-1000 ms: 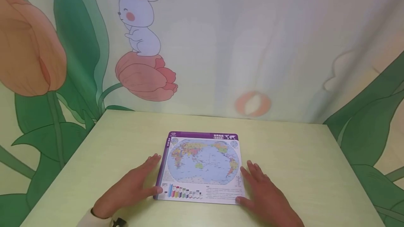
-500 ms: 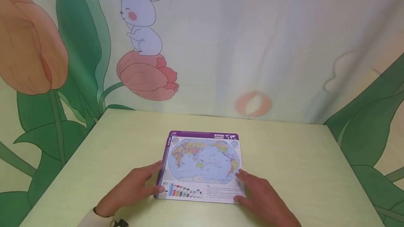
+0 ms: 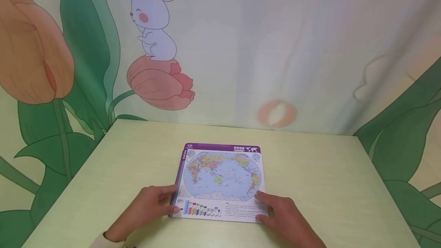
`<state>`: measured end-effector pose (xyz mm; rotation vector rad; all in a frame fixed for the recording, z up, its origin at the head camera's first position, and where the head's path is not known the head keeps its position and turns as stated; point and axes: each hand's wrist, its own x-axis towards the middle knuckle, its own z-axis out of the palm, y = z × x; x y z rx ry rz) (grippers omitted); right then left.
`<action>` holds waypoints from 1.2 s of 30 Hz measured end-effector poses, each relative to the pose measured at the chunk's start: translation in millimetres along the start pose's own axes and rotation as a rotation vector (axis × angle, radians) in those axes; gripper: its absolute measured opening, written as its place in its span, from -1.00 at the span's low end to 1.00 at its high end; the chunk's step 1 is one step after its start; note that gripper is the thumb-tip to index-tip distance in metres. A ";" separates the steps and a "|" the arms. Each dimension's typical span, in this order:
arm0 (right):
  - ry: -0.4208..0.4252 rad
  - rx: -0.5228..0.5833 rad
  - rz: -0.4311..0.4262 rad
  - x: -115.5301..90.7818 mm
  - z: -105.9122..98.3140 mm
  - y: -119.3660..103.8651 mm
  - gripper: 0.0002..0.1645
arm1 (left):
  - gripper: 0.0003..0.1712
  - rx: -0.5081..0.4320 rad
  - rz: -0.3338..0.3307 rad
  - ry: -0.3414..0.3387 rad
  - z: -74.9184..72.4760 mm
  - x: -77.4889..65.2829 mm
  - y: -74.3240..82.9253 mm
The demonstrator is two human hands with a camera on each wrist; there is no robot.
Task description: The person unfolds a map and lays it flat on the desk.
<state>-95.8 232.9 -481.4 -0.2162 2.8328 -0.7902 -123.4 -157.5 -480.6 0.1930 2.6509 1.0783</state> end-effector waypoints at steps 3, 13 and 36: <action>-0.030 0.058 0.035 -1.3 2.2 0.1 -0.29 | -0.21 -0.031 0.025 0.016 2.8 -2.1 -3.5; -0.058 0.091 -0.001 -5.9 7.7 7.5 -0.29 | -0.07 -0.289 0.048 0.038 14.5 -13.1 -14.9; -0.010 0.069 -0.037 -7.2 8.4 11.1 -0.35 | -0.07 -0.318 0.048 -0.012 18.9 -10.7 -16.0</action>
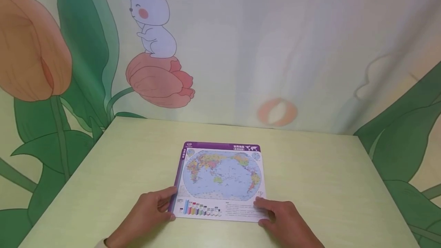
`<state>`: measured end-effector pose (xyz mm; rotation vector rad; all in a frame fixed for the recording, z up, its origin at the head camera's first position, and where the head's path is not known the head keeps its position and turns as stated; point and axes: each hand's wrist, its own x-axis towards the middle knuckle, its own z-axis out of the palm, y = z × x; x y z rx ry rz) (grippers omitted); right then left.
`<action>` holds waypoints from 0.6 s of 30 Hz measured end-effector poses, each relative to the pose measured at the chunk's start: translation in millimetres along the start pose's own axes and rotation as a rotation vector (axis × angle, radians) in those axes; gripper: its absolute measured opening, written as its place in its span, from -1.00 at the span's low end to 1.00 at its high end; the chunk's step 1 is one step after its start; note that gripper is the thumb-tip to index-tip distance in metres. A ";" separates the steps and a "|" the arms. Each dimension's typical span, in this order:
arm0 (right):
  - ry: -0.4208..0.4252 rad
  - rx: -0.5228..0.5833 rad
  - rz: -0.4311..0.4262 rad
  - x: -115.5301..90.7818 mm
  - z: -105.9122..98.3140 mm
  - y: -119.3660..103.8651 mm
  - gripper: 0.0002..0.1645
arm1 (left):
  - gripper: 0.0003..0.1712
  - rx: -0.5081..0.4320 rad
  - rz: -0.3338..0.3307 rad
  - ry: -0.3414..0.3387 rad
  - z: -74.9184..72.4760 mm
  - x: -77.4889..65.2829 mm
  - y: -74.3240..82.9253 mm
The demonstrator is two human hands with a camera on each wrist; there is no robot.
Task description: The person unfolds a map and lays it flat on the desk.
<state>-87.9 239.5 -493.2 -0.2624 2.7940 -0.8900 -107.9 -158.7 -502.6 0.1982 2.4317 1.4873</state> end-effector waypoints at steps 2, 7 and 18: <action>0.012 0.001 -0.007 -1.4 1.1 -2.7 -0.36 | -0.09 0.019 0.014 -0.016 -1.9 0.9 0.4; 0.031 -0.004 -0.003 -3.6 2.2 -9.3 -0.36 | -0.14 0.109 0.058 -0.049 -5.9 2.9 1.4; 0.132 -0.137 -0.072 -6.6 6.3 -19.5 -0.37 | -0.23 0.281 0.128 -0.146 -9.6 9.8 1.7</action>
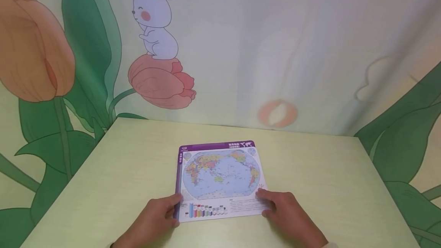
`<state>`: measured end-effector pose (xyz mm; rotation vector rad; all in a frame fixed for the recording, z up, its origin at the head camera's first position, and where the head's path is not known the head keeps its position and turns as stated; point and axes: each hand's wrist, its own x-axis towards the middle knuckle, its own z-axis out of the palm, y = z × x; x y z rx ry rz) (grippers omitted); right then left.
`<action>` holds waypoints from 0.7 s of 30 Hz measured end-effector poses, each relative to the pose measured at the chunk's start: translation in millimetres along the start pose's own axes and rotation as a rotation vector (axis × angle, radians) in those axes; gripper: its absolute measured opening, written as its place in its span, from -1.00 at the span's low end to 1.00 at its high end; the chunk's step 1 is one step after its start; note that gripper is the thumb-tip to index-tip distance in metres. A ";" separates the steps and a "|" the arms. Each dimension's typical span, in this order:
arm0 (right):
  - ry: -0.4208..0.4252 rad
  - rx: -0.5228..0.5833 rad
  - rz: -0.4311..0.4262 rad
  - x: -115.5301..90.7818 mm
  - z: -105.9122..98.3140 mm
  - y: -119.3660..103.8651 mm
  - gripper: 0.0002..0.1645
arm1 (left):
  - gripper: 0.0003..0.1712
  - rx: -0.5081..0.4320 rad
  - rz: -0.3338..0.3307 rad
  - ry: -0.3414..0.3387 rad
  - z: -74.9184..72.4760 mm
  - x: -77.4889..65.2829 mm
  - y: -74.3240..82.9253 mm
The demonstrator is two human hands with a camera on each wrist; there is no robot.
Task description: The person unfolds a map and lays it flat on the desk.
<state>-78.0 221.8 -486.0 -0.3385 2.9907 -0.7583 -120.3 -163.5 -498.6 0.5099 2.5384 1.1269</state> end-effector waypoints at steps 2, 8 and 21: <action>0.000 -0.003 -0.006 2.7 -0.4 3.0 -0.36 | -0.25 -0.001 -0.028 -0.009 1.8 -0.6 4.1; 0.007 -0.006 -0.014 13.7 -3.1 10.5 -0.34 | -0.40 0.046 -0.059 -0.030 7.9 -1.7 10.3; 0.034 0.043 0.085 26.2 -3.3 17.0 -0.30 | -0.58 0.114 -0.043 -0.058 14.3 0.8 9.0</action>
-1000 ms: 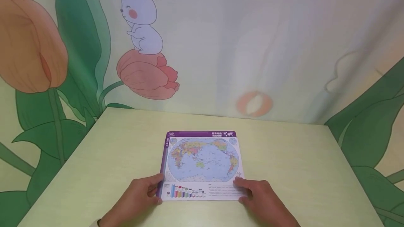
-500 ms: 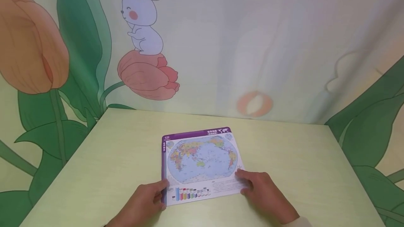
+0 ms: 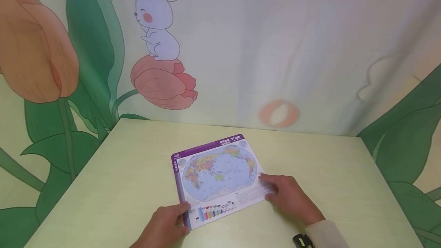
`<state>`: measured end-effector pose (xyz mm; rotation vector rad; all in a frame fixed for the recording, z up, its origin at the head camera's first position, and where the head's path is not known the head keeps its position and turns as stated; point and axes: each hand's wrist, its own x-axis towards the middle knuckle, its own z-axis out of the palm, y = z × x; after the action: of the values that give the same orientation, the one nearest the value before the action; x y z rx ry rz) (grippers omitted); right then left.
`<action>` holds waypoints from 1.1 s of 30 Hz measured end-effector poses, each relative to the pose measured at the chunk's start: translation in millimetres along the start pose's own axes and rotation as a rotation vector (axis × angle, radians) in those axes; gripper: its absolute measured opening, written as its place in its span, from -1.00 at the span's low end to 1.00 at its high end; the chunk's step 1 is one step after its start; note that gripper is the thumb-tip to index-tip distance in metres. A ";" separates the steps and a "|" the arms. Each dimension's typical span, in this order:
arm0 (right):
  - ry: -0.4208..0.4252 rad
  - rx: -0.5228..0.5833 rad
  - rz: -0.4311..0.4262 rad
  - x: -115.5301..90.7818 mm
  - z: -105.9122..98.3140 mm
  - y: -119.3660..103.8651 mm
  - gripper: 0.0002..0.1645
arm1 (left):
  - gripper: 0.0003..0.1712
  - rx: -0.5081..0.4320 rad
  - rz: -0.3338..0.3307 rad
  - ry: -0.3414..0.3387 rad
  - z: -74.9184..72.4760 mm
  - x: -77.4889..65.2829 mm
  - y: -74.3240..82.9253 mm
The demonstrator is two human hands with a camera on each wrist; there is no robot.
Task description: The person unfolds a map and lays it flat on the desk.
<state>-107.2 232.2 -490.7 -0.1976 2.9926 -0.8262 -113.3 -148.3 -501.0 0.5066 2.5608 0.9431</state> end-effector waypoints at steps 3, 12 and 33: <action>0.033 0.003 0.060 -3.7 2.4 -4.7 -0.32 | -0.60 -0.002 0.025 -0.038 -2.3 3.8 -3.7; 0.057 0.021 0.076 11.7 -1.9 0.3 -0.39 | -0.61 0.090 -0.037 -0.067 12.7 -0.9 17.1; 0.123 -0.113 0.063 -7.1 28.8 -85.1 -0.42 | -0.49 0.023 0.094 0.068 -33.0 9.1 -13.7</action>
<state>-88.7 146.0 -471.8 -0.0568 3.1443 -0.6889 -138.8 -171.8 -488.7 0.6160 2.6310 0.9801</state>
